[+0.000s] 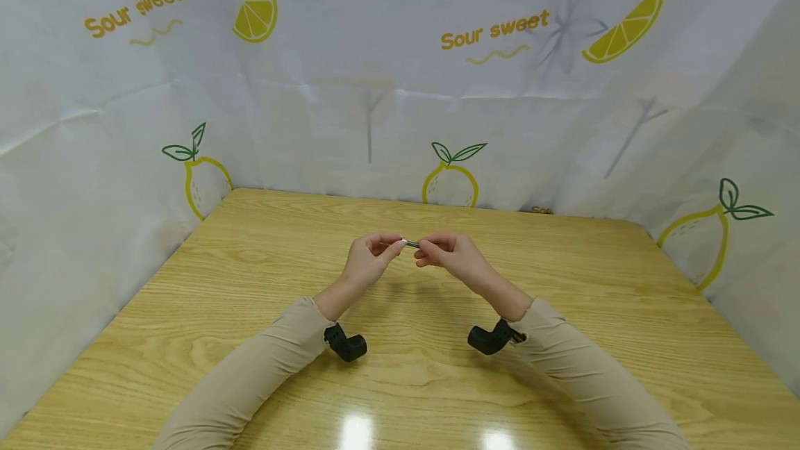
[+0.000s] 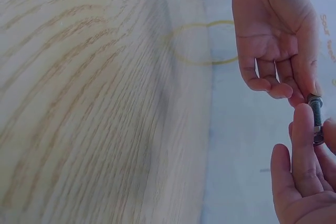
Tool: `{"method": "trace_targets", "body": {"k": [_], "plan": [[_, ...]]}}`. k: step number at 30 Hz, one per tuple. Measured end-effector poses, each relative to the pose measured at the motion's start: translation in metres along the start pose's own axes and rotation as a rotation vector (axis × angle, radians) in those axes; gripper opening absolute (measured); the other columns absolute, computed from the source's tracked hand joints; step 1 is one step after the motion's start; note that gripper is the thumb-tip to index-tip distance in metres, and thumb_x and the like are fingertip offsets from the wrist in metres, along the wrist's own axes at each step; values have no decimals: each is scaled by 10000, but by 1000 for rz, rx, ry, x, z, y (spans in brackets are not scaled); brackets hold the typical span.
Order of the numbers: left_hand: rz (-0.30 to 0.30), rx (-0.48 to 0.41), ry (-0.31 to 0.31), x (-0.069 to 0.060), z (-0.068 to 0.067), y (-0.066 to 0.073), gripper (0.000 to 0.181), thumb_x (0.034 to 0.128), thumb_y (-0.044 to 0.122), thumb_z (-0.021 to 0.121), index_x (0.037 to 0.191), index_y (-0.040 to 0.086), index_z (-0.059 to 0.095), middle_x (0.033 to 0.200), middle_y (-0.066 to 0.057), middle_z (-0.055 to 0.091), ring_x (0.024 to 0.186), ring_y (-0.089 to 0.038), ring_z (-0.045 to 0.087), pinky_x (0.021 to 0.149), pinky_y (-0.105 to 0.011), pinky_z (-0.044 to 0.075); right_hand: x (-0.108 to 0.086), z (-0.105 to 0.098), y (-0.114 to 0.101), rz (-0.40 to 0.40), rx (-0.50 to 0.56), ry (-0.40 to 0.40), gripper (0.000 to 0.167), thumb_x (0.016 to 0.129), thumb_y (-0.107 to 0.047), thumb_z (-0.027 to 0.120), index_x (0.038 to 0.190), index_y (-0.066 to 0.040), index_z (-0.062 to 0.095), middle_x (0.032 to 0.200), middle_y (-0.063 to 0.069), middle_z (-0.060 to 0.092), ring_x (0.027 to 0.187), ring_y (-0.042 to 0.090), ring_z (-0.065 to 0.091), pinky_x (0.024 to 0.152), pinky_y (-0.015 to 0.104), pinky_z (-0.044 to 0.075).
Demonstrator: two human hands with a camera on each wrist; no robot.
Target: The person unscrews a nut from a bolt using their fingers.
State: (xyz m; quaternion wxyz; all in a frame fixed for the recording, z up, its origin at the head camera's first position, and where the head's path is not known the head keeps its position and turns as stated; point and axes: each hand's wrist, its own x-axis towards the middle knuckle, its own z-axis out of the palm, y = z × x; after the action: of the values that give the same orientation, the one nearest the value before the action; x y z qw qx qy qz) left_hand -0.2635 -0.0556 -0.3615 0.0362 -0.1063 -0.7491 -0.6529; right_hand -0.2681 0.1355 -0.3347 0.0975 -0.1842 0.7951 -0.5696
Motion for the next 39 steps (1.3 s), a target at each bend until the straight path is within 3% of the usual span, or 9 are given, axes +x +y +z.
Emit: {"method": "trace_targets", "body": {"k": [6,11,15,18,22,25,30,36,39], "plan": [[-1,-15,-4,0,0,0,232,909,162,615,1088,22,664,1048,-156,655,988,-352,617,852,-477,499,-2,1,-1,6,-73,56,360,879,-191,658,1199,-45,579,1193,184,604,1048,243,646,947,454,482],[-6,-8,-4,0,0,0,229,910,172,615,1084,32,666,1030,-153,660,980,-333,622,813,-432,508,-1,0,-1,11,-46,6,417,936,-268,574,1255,-1,543,1191,247,606,1007,207,670,937,399,499],[-5,-8,-7,0,0,0,233,908,171,618,1086,27,665,1033,-153,654,987,-357,613,756,-340,504,-1,0,-1,5,-26,11,377,947,-228,556,1200,51,565,1131,248,635,944,154,684,953,411,485],[7,-9,-7,0,0,0,237,908,163,617,1088,16,662,1049,-159,647,972,-350,615,785,-393,514,-1,1,-2,7,-37,48,321,906,-167,619,1169,16,585,1130,195,635,1004,232,663,963,453,472],[18,-10,-7,-1,1,0,239,910,160,613,1090,10,658,1053,-168,644,964,-351,617,846,-499,493,-2,1,-3,16,-60,39,390,886,-184,649,1237,-44,554,1212,183,589,1101,313,613,957,460,473],[10,-9,-4,-1,1,0,238,910,171,614,1086,18,661,1039,-166,651,985,-376,606,796,-415,515,-1,-1,-2,18,-51,-9,420,935,-244,579,1285,-22,514,1219,228,587,1057,256,646,959,425,481],[-6,-1,0,0,0,1,235,909,182,617,1083,31,666,1022,-157,661,1003,-384,600,697,-258,469,0,-1,-2,41,0,-22,381,971,-260,506,1197,42,559,1115,231,637,902,98,681,974,400,471],[-15,-20,-3,-1,0,1,237,910,174,614,1087,24,663,1043,-165,658,1008,-371,607,847,-484,493,-1,0,-3,36,-66,48,362,891,-188,642,1209,-30,573,1184,170,614,1053,242,644,982,481,449],[-16,-22,-3,-1,1,2,236,909,174,617,1087,27,663,1047,-154,656,997,-354,610,859,-492,488,-2,-1,-4,36,-59,18,399,910,-224,618,1253,-33,551,1213,212,594,1074,270,635,984,469,452]]}}
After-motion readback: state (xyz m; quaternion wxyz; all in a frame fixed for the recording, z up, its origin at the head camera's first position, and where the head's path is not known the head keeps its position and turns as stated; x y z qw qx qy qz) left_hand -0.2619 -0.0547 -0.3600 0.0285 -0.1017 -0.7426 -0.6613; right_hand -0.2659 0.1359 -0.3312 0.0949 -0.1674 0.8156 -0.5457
